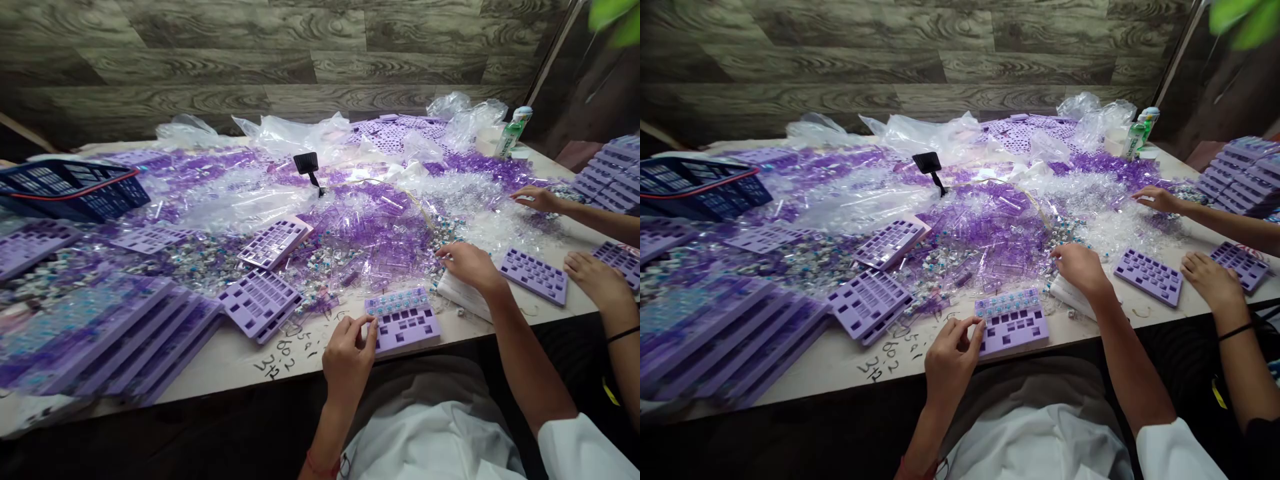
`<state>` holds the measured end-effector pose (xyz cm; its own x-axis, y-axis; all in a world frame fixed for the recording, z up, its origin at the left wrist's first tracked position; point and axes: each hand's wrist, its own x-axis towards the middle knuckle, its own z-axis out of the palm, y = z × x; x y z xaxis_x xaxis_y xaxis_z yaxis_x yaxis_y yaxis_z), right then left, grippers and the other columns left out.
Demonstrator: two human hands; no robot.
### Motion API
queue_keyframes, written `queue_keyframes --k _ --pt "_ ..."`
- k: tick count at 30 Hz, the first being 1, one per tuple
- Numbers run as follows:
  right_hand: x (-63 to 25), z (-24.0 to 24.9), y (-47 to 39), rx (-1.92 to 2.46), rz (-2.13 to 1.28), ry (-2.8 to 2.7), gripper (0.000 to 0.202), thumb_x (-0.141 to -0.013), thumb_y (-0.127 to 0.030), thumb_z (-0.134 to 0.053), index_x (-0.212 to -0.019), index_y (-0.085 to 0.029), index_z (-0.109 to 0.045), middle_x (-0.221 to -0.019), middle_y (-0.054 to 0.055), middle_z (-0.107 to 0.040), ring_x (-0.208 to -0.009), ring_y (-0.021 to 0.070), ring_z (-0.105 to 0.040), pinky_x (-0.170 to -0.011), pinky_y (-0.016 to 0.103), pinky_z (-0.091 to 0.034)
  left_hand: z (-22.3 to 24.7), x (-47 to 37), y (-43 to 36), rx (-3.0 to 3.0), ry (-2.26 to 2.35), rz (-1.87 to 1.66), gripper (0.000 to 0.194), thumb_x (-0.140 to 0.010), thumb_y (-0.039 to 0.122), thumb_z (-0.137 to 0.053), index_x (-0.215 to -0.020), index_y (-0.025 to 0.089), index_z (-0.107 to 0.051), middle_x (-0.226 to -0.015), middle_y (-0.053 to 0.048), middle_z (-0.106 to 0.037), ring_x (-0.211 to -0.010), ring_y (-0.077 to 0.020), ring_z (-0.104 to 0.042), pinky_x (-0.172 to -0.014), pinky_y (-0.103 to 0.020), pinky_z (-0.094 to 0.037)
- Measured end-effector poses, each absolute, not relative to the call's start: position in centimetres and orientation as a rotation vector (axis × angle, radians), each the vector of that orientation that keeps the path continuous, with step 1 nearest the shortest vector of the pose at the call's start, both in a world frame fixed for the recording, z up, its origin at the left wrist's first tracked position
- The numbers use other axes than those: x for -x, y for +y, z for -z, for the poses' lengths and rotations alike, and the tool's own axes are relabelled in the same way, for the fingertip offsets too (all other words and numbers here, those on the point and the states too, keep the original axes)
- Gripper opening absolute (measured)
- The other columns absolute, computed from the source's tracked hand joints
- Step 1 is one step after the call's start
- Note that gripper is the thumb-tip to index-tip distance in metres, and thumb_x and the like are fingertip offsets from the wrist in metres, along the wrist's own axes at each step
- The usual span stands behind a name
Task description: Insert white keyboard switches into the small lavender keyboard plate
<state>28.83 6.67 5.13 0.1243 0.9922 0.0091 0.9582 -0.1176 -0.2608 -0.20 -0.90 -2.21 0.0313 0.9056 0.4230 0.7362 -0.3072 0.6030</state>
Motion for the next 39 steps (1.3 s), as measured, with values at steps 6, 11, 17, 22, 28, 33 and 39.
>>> queue_keyframes --k 6,11,17,22,28,33,39 --pt "-28.4 -4.7 6.5 2.082 -0.334 -1.957 0.023 -0.094 -0.022 -0.064 -0.11 -0.03 -0.077 -0.117 -0.001 -0.078 -0.111 0.0229 -0.071 -0.087 0.032 -0.052 2.4 0.3 -1.0 -2.127 1.672 -1.181 0.028 -0.099 0.043 -0.057 -0.096 0.023 -0.076 -0.067 0.002 -0.05 -0.06 -0.0119 -0.052 -0.061 -0.024 -0.039" --pt "-27.8 -4.5 6.6 2.088 -0.311 -1.933 0.018 -0.091 -0.027 -0.07 -0.108 -0.029 -0.078 -0.111 0.0 -0.079 -0.105 0.0224 -0.072 -0.082 0.029 -0.051 2.4 0.5 -1.0 -2.127 1.638 -1.203 0.027 -0.099 0.042 -0.058 -0.099 0.023 -0.077 -0.068 0.003 -0.05 -0.061 -0.0117 -0.052 -0.062 -0.023 -0.04" --pt "-27.7 -4.2 6.3 2.048 -0.315 -1.92 0.018 -0.097 -0.033 -0.062 -0.105 -0.029 -0.078 -0.104 0.0 -0.08 -0.094 0.0202 -0.073 -0.073 0.028 -0.049 2.5 0.9 -1.1 -2.07 1.579 -1.204 0.026 -0.098 0.042 -0.06 -0.101 0.024 -0.078 -0.067 0.003 -0.05 -0.06 -0.0113 -0.052 -0.062 -0.023 -0.041" --pt "-27.5 -5.7 7.2 2.133 -0.263 -1.9 0.019 -0.091 -0.041 -0.07 -0.105 -0.03 -0.078 -0.104 0.0 -0.08 -0.092 0.0223 -0.073 -0.073 0.03 -0.05 2.5 1.0 -0.9 -2.017 1.57 -1.153 0.028 -0.097 0.046 -0.061 -0.099 0.025 -0.079 -0.066 0.003 -0.051 -0.059 -0.0114 -0.052 -0.061 -0.023 -0.042" --pt "-24.9 -8.3 12.0 1.987 -0.152 -2.101 0.023 -0.094 -0.032 -0.062 -0.111 -0.03 -0.078 -0.111 0.003 -0.078 -0.099 0.0245 -0.071 -0.078 0.033 -0.051 2.6 1.0 -0.8 -2.017 1.582 -1.19 0.029 -0.097 0.046 -0.06 -0.098 0.025 -0.08 -0.066 0.002 -0.053 -0.061 -0.0118 -0.053 -0.062 -0.024 -0.043" --pt "-22.1 -8.1 15.7 1.88 -0.106 -2.282 0.036 -0.087 -0.017 -0.065 -0.119 -0.029 -0.077 -0.118 0.007 -0.076 -0.108 0.0291 -0.069 -0.083 0.037 -0.052 2.3 1.1 -1.0 -2.036 1.55 -1.178 0.028 -0.097 0.044 -0.06 -0.102 0.025 -0.081 -0.067 0.002 -0.053 -0.059 -0.0111 -0.051 -0.061 -0.023 -0.043" --pt "-21.4 -6.9 17.1 1.794 -0.09 -2.311 0.038 -0.087 -0.017 -0.065 -0.122 -0.028 -0.075 -0.122 0.007 -0.074 -0.109 0.0273 -0.068 -0.083 0.035 -0.052 2.4 1.3 -1.2 -2.027 1.516 -1.208 0.027 -0.097 0.043 -0.061 -0.105 0.026 -0.08 -0.069 0.002 -0.053 -0.06 -0.0111 -0.05 -0.063 -0.023 -0.043"
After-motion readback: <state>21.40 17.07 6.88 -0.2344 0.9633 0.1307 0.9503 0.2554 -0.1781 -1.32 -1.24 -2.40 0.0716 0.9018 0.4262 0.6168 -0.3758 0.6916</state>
